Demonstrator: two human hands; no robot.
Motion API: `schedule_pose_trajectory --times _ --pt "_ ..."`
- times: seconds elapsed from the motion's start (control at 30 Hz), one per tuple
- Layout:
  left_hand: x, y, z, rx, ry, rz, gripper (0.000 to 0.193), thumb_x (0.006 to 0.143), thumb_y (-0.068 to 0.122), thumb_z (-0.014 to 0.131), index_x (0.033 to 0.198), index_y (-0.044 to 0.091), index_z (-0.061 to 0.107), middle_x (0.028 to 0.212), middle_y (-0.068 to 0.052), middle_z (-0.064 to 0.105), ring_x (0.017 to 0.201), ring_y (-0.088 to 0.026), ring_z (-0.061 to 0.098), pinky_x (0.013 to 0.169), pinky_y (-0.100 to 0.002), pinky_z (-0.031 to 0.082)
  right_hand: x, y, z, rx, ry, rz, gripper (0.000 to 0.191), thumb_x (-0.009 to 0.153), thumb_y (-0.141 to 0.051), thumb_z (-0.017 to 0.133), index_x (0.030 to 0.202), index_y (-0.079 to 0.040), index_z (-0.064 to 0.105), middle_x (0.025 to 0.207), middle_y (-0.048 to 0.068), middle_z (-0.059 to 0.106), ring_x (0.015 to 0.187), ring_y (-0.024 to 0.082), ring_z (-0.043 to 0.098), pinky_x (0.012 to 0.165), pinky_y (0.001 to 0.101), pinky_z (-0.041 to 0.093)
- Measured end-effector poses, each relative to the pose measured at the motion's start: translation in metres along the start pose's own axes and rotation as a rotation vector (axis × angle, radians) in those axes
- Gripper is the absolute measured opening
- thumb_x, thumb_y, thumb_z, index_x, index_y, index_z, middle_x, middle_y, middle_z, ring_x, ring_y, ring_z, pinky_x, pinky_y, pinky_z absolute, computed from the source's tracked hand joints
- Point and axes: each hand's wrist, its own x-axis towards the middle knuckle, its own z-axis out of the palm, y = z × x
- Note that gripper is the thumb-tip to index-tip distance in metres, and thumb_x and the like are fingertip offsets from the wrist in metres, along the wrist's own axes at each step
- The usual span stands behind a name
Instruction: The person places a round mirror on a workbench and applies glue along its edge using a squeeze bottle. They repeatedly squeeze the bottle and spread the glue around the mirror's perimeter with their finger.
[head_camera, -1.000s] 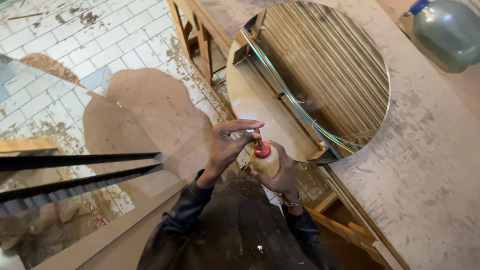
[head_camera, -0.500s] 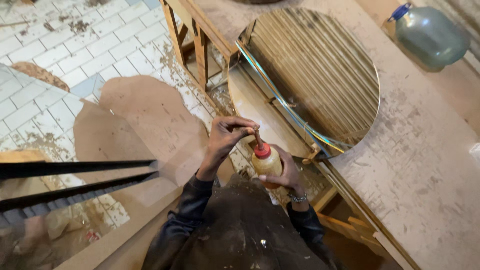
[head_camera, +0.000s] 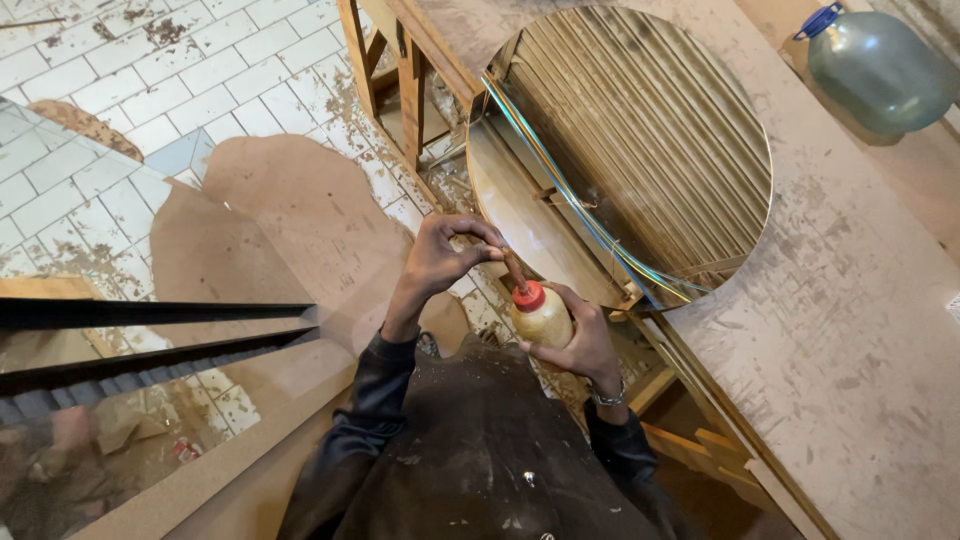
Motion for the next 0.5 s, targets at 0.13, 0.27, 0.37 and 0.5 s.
schedule_pose_trajectory --times 0.13,0.27,0.37,0.5 --pt "-0.006 0.008 0.002 0.003 -0.072 0.165 0.011 0.082 -0.005 0.08 0.088 0.001 0.072 0.094 -0.007 0.076 0.095 -0.018 0.075 0.088 -0.032 0.061 -0.004 0.018 0.005 0.149 -0.124 -0.044 0.083 0.063 -0.034 0.091 0.134 -0.001 0.061 0.11 0.013 0.077 0.094 0.024 0.078 0.091 0.0339 0.063" --pt "-0.009 0.021 0.005 0.186 -0.074 0.265 0.014 0.08 -0.001 0.081 0.085 0.007 0.071 0.091 -0.003 0.076 0.093 -0.017 0.073 0.093 -0.035 0.054 -0.017 0.035 0.013 0.18 -0.168 0.078 0.09 0.055 -0.038 0.087 0.134 -0.002 0.064 0.107 0.013 0.079 0.092 0.023 0.078 0.093 0.0357 0.061" --pt "-0.008 0.028 0.007 0.271 -0.115 0.309 0.015 0.083 0.001 0.08 0.089 0.009 0.069 0.093 0.001 0.076 0.094 -0.015 0.073 0.104 -0.039 0.046 -0.023 0.041 0.017 0.27 -0.165 0.092 0.09 0.055 -0.037 0.088 0.133 0.0 0.064 0.112 0.014 0.076 0.1 0.023 0.075 0.097 0.0369 0.058" --pt "-0.009 0.031 0.009 0.32 -0.131 0.321 0.016 0.085 -0.003 0.072 0.089 0.01 0.064 0.097 0.002 0.076 0.1 -0.014 0.073 0.113 -0.042 0.041 -0.025 0.038 0.021 0.271 -0.126 0.066 0.09 0.056 -0.036 0.088 0.134 0.001 0.063 0.114 0.013 0.074 0.103 0.023 0.073 0.098 0.036 0.057"
